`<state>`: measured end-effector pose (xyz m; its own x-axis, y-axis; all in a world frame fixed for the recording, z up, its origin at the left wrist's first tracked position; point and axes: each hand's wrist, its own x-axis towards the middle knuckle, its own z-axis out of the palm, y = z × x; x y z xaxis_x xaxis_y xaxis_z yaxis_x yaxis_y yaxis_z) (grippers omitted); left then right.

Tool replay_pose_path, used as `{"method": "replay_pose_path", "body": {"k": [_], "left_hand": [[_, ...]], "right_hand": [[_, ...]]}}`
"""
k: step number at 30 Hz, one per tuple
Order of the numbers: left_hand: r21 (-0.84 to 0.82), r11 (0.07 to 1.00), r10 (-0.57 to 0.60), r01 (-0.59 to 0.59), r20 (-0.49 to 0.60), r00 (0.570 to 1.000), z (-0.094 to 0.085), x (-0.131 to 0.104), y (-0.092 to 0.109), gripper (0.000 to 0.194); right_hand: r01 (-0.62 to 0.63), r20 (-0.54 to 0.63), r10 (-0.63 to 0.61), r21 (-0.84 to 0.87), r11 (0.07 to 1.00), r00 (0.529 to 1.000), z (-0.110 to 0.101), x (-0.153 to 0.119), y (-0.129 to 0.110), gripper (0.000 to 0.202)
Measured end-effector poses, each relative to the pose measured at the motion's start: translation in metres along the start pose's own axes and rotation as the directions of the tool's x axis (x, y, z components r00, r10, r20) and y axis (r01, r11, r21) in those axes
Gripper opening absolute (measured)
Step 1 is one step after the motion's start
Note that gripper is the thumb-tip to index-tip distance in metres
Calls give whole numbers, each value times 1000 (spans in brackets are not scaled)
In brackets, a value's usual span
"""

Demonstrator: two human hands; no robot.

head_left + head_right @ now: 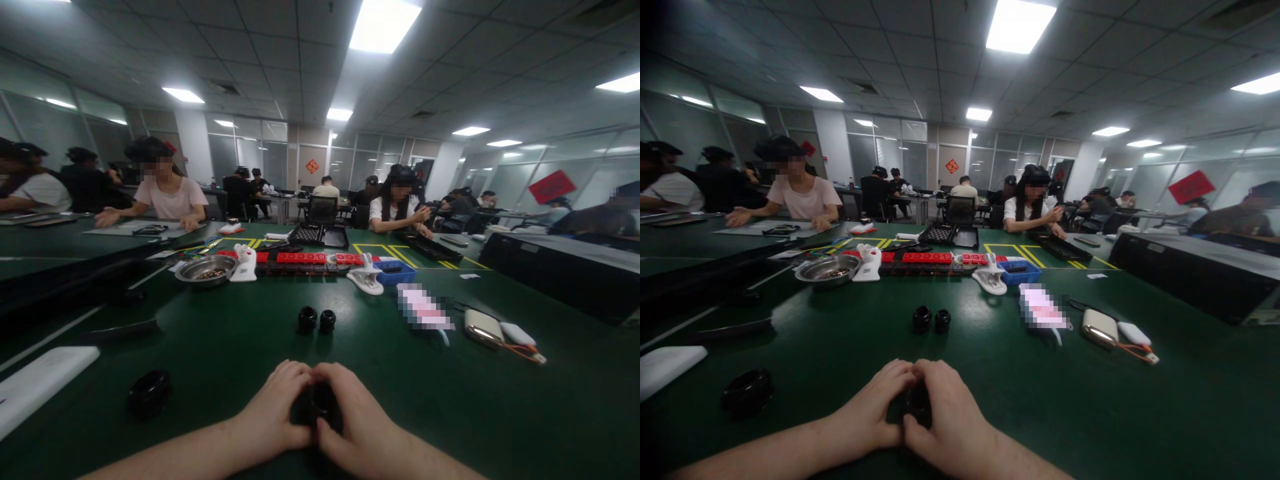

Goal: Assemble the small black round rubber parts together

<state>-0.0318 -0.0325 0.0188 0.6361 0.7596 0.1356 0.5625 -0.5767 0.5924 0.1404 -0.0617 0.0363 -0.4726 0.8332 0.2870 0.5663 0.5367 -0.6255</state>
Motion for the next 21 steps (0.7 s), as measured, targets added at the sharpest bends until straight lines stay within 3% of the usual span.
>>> {"method": "replay_pose_path", "body": {"k": [4, 9, 11, 16, 19, 21], "left_hand": [[4, 1000, -19, 19, -1, 1000, -1, 0, 0, 40], [6, 1000, 14, -14, 0, 1000, 1, 0, -3, 36], [5, 1000, 13, -13, -8, 1000, 1, 0, -4, 36], [23, 1000, 11, -10, -18, 1000, 4, -1, -5, 35], [23, 1000, 20, -19, -47, 999, 6, -1, -7, 38], [9, 1000, 23, -23, -62, 998, 6, -1, -8, 35]], "right_hand": [[130, 16, -131, 63, 990, 991, -5, -1, -5, 55], [-59, -59, 54, -86, 995, 997, -1, 1, -5, 42], [-73, -50, 68, -84, 994, 996, 1, 0, -3, 38], [175, -16, -174, 30, 984, 985, -11, 2, -9, 48], [314, -43, -313, 20, 949, 949, -33, 0, -31, 42], [382, 49, -381, -1, 924, 923, -46, -10, -53, 36]]}}
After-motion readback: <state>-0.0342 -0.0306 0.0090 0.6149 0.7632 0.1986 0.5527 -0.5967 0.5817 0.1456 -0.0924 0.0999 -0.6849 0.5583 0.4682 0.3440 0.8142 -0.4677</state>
